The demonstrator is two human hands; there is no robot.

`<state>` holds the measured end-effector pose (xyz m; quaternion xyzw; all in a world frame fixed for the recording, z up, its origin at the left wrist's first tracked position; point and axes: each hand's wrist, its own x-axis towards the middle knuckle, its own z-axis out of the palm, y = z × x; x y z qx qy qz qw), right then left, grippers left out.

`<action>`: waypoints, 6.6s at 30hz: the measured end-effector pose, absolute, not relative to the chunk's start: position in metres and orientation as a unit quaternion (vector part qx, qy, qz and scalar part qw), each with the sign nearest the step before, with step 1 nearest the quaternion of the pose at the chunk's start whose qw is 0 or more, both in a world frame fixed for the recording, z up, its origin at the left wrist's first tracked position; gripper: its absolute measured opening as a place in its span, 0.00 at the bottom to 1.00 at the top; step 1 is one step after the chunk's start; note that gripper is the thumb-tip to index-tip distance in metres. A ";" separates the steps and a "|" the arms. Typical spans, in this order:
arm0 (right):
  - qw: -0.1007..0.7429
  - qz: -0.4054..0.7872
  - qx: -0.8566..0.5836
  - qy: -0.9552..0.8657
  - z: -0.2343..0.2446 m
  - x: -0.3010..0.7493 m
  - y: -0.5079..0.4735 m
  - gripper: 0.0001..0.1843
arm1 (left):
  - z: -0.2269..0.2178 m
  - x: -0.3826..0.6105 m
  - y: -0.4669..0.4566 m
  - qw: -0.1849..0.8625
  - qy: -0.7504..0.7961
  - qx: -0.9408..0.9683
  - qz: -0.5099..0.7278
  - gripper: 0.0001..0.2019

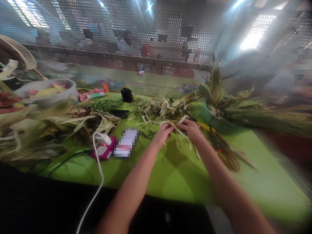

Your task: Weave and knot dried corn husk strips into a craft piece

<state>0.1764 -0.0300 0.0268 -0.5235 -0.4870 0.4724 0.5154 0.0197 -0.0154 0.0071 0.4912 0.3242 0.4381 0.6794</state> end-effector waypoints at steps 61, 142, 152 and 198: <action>0.531 0.486 -0.525 -0.454 0.028 0.165 0.000 0.23 | 0.005 0.006 -0.006 0.655 0.372 0.476 0.455 0.15; 0.479 0.571 -0.473 -0.469 0.018 0.169 -0.033 0.23 | 0.001 0.013 -0.006 0.741 0.362 0.361 0.435 0.10; 0.528 0.497 -0.513 -0.460 0.013 0.170 -0.031 0.15 | -0.009 0.012 -0.005 0.675 0.357 0.506 0.400 0.16; 0.446 0.299 -0.564 -0.628 0.016 0.172 -0.028 0.17 | 0.000 0.014 -0.004 0.772 0.332 0.278 0.465 0.13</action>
